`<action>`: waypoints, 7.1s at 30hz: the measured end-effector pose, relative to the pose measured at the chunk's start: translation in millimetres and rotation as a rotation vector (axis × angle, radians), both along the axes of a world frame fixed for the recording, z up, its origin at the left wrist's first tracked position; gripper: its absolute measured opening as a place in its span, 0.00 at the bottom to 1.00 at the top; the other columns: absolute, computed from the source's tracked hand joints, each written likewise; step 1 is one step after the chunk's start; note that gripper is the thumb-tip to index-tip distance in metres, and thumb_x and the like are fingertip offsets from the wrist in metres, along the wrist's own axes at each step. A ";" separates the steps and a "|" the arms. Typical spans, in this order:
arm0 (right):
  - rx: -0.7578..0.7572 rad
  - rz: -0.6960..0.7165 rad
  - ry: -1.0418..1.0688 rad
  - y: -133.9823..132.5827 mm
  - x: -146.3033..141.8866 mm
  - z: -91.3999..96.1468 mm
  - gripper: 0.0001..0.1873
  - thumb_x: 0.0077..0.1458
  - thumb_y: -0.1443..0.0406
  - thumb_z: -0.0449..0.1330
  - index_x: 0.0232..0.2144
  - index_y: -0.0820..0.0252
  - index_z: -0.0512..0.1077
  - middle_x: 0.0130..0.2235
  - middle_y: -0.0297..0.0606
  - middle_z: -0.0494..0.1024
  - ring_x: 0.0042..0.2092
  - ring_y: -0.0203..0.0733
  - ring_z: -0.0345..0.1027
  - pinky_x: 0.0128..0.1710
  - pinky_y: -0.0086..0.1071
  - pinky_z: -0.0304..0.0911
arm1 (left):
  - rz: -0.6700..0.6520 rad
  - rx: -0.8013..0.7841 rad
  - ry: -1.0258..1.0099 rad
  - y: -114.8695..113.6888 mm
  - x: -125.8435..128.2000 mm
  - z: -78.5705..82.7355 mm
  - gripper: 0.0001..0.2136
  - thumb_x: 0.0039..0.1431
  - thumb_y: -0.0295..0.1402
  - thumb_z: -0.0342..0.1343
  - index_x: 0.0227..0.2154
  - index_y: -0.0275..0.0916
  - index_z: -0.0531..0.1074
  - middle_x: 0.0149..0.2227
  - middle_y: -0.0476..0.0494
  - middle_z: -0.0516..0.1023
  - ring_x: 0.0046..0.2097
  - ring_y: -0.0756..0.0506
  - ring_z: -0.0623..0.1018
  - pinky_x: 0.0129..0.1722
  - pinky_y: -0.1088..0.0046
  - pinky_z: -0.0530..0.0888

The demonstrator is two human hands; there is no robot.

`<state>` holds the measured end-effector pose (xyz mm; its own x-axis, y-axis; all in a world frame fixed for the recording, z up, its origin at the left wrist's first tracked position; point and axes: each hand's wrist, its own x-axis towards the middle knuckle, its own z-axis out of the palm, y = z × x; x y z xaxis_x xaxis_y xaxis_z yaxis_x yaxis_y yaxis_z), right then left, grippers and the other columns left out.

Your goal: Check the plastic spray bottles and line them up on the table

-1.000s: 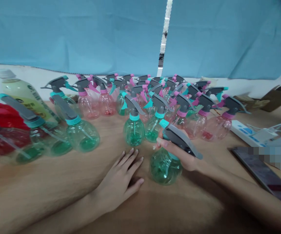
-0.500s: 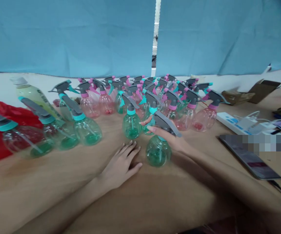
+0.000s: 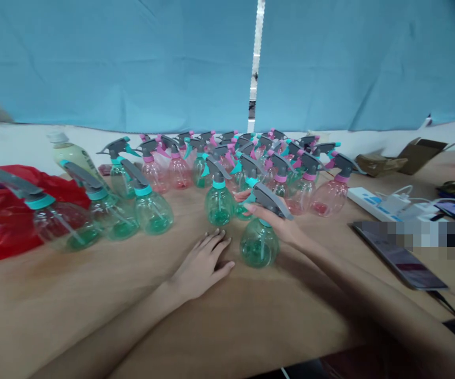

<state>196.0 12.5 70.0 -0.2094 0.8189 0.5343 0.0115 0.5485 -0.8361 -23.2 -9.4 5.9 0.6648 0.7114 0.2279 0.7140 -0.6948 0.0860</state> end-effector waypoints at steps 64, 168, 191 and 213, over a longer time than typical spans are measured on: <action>0.184 -0.363 -0.562 44.7 -146.1 -22.7 0.39 0.55 0.55 0.57 0.61 0.73 0.50 0.60 0.64 0.61 0.63 0.59 0.54 0.60 0.53 0.54 | 0.248 -0.072 -0.549 -22.4 -98.2 15.1 0.11 0.63 0.34 0.47 0.47 0.43 0.65 0.37 0.47 0.78 0.38 0.44 0.79 0.35 0.67 0.75; -0.060 0.048 -0.196 16.0 6.2 13.8 0.09 0.57 0.55 0.57 0.38 0.51 0.69 0.23 0.28 0.64 0.24 0.35 0.59 0.31 0.33 0.63 | -0.025 -0.056 -0.147 25.6 18.4 -4.3 0.29 0.61 0.44 0.54 0.61 0.37 0.56 0.61 0.33 0.63 0.61 0.33 0.65 0.57 0.49 0.63; -0.016 0.028 -0.234 17.8 15.1 13.9 0.10 0.60 0.57 0.54 0.33 0.53 0.71 0.30 0.33 0.72 0.34 0.38 0.67 0.37 0.33 0.65 | -0.040 -0.080 -0.134 25.9 20.4 -4.7 0.27 0.62 0.41 0.53 0.62 0.38 0.58 0.63 0.37 0.61 0.63 0.36 0.62 0.60 0.52 0.60; -0.185 0.086 -0.139 17.6 14.8 1.0 0.15 0.59 0.56 0.56 0.48 0.48 0.71 0.27 0.31 0.67 0.33 0.40 0.66 0.39 0.37 0.66 | -0.058 -0.039 -0.052 27.3 19.4 -5.7 0.25 0.65 0.41 0.50 0.61 0.36 0.58 0.63 0.36 0.60 0.64 0.37 0.60 0.60 0.53 0.60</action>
<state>210.8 30.1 71.0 -0.3432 0.8763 0.3380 0.0936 0.3900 -0.9161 -3.8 17.9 0.2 0.6932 0.6809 0.2364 0.6665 -0.7304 0.1494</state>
